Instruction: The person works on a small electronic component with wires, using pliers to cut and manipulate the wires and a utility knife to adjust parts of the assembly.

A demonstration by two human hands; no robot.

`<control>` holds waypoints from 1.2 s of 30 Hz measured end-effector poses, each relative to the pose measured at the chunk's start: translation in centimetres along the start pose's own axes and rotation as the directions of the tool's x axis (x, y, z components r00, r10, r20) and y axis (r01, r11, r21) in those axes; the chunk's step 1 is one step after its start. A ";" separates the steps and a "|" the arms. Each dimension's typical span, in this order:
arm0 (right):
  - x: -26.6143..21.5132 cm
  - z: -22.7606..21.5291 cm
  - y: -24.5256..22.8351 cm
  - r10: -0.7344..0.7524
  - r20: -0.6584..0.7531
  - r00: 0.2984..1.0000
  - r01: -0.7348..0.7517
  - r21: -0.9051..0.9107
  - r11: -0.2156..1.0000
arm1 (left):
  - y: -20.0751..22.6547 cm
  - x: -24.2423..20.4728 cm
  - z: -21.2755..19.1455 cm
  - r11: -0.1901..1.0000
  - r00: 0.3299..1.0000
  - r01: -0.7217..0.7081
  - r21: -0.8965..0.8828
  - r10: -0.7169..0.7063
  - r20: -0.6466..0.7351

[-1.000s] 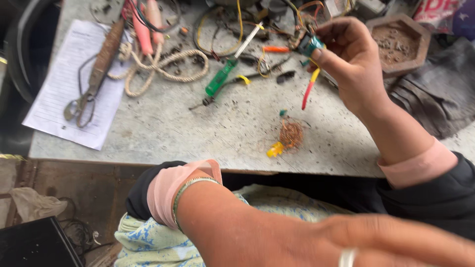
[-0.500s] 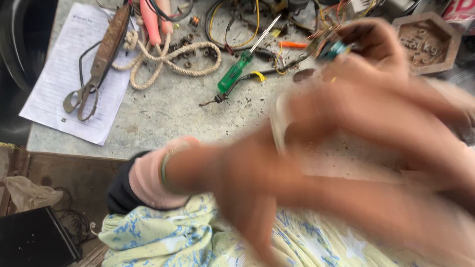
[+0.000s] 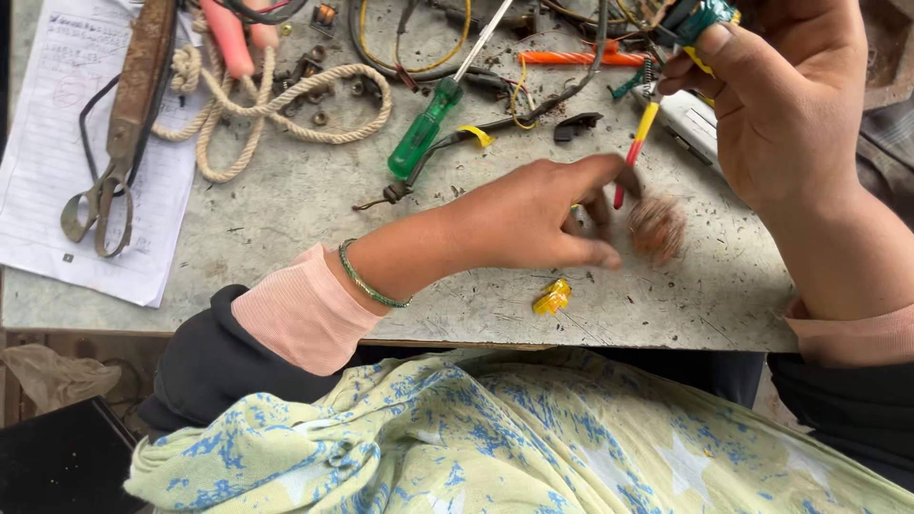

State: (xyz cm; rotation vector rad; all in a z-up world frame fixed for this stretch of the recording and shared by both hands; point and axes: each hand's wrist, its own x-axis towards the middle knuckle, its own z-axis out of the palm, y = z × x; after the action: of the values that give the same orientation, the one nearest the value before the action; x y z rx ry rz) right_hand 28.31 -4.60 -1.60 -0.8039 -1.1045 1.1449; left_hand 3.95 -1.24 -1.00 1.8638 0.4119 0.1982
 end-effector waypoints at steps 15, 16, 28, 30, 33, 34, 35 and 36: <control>-0.1 1.1 -0.5 -0.047 0.035 0.998 0.048 -0.038 0.998 | -0.7 -1.0 -0.8 0.811 0.998 -0.002 0.586 0.035 -0.046; 0.0 1.3 -0.6 -0.048 0.029 0.998 0.049 -0.044 0.998 | -1.0 -1.2 -1.5 0.761 0.987 0.073 0.644 0.039 -0.158; -1.4 4.2 -1.0 -0.344 0.317 0.884 0.467 -0.640 0.610 | -0.6 -0.1 -0.7 0.850 0.899 -0.251 -0.463 0.027 -0.437; -1.3 4.6 -1.4 -0.318 0.368 0.874 0.486 -0.647 0.588 | -0.8 -0.4 -0.9 0.815 0.879 -0.274 -0.510 -0.003 -0.477; -1.7 4.9 -1.8 -0.240 0.359 0.902 0.418 -0.588 0.692 | -1.1 -0.6 -0.9 0.799 0.840 -0.382 -0.464 0.090 -0.536; -1.7 4.9 -1.8 -0.217 0.346 0.913 0.385 -0.548 0.743 | -1.1 -1.0 -0.9 0.810 0.837 -0.373 -0.453 0.082 -0.541; -1.7 4.7 -1.8 -0.195 0.334 0.922 0.349 -0.506 0.789 | -1.0 -1.4 -0.9 0.821 0.835 -0.362 -0.441 0.074 -0.545; -1.7 4.6 -1.7 -0.171 0.322 0.931 0.312 -0.461 0.830 | -0.9 -1.9 -1.0 0.832 0.833 -0.351 -0.430 0.067 -0.550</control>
State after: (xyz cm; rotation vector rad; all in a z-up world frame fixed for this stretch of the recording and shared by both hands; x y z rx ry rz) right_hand 24.38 -6.87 0.90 -0.8887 -1.7319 0.7592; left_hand 1.70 -0.84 -1.45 1.2911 0.4515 0.8998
